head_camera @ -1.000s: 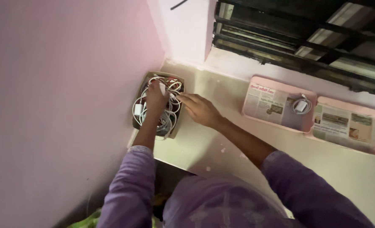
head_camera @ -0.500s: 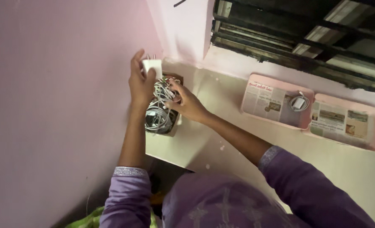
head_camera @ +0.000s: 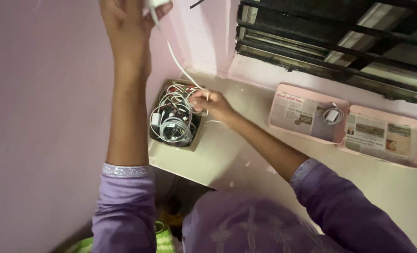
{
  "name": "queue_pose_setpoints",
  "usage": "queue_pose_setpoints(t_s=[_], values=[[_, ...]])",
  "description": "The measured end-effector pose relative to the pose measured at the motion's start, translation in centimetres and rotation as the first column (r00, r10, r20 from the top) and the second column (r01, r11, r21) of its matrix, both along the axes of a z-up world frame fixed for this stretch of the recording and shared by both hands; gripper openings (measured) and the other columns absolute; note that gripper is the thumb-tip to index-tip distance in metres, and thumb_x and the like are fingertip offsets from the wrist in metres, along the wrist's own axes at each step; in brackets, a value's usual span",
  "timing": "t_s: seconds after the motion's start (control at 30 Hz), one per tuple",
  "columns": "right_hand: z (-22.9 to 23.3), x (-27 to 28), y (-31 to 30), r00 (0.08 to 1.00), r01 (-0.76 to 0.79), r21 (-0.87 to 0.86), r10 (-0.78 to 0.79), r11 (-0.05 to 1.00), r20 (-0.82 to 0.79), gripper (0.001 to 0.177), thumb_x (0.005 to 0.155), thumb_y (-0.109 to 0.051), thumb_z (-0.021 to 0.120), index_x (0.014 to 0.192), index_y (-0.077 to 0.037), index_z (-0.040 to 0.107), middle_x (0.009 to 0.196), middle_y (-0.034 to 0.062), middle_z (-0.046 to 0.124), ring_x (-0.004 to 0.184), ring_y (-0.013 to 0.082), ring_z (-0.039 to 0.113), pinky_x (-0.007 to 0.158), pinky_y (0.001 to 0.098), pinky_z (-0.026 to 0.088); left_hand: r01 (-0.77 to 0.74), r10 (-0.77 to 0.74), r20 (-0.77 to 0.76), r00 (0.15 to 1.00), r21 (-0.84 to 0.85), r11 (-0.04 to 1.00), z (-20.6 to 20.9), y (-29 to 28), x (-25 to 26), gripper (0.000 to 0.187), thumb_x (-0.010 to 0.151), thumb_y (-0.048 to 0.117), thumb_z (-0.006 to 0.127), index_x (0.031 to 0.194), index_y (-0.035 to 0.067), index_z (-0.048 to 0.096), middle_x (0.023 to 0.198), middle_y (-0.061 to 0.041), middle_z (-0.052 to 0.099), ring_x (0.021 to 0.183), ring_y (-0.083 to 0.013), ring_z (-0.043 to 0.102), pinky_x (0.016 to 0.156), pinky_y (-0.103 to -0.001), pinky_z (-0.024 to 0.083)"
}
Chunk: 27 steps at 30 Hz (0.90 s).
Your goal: The person untangles several power adapters and white cables from a box and places them into sections of a pink tray.
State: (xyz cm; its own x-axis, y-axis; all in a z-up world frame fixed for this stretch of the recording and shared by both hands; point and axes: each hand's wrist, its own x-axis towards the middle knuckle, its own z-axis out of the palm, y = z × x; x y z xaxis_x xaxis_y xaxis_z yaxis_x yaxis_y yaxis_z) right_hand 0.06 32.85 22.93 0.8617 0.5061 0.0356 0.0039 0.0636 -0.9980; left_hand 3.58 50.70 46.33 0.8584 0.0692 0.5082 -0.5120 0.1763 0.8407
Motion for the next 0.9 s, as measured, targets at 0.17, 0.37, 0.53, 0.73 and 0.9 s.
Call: queue_pose_setpoints(t_s=[0.17,0.37,0.53,0.73,0.9], values=[[8.6,-0.3,-5.5,0.98,-0.126,0.139,0.145,0.982,-0.135,0.033,0.091,-0.022,0.074,0.119,-0.005,0.067,0.078,-0.0029,0.062,0.067,0.009,0.056,0.059,0.0229,0.047,0.11,-0.114,-0.042,0.993,-0.074,0.991,3.0,-2.9,-1.4,0.028,0.116,0.026,0.054,0.126,0.0,0.057,0.106,-0.005,0.068,0.093,-0.0139,0.069,0.089,-0.034,0.062],[14.6,-1.2,-12.9,0.885,-0.423,0.365,0.464,0.83,-0.03,0.072,0.078,-0.031,0.088,0.137,0.002,0.061,0.073,-0.0062,0.052,0.061,0.0072,0.048,0.058,0.0208,0.043,0.056,-0.064,0.026,0.998,0.226,0.972,0.7,-9.5,-4.7,0.036,0.112,0.034,0.048,0.136,0.007,0.045,0.119,0.0,0.059,0.099,-0.0064,0.061,0.076,-0.025,0.056],[9.4,-1.5,-18.9,0.785,-0.575,0.296,0.616,0.763,-0.063,0.048,0.086,-0.027,0.088,0.113,0.01,0.074,0.085,0.0022,0.067,0.069,0.0085,0.049,0.064,0.0216,0.041,0.212,-0.168,-0.25,0.954,0.162,0.964,-3.4,-11.6,-6.7,0.037,0.115,0.039,0.045,0.129,0.006,0.054,0.107,-0.003,0.059,0.096,-0.0096,0.054,0.085,-0.026,0.047],[9.3,-0.6,-20.4,0.972,-0.236,-0.427,0.207,0.873,-0.115,0.021,0.093,-0.019,0.07,0.107,-0.004,0.074,0.096,0.0014,0.072,0.089,0.0091,0.062,0.082,0.0274,0.051,0.439,-0.285,-0.406,0.869,0.364,0.821,-5.7,-12.0,-10.2,0.035,0.108,0.04,0.051,0.107,0.006,0.056,0.093,-0.002,0.062,0.084,-0.0097,0.058,0.073,-0.027,0.05],[14.6,-2.2,-20.6,0.994,-0.015,-0.504,0.068,0.864,0.088,0.022,0.097,-0.027,0.066,0.101,-0.007,0.075,0.099,0.0044,0.075,0.097,0.0133,0.068,0.085,0.0285,0.053,0.378,-0.189,-0.358,0.914,0.586,0.717,-5.7,-12.7,-13.5,0.037,0.1,0.041,0.058,0.104,0.003,0.057,0.085,-0.007,0.067,0.072,-0.0135,0.062,0.065,-0.031,0.051]])
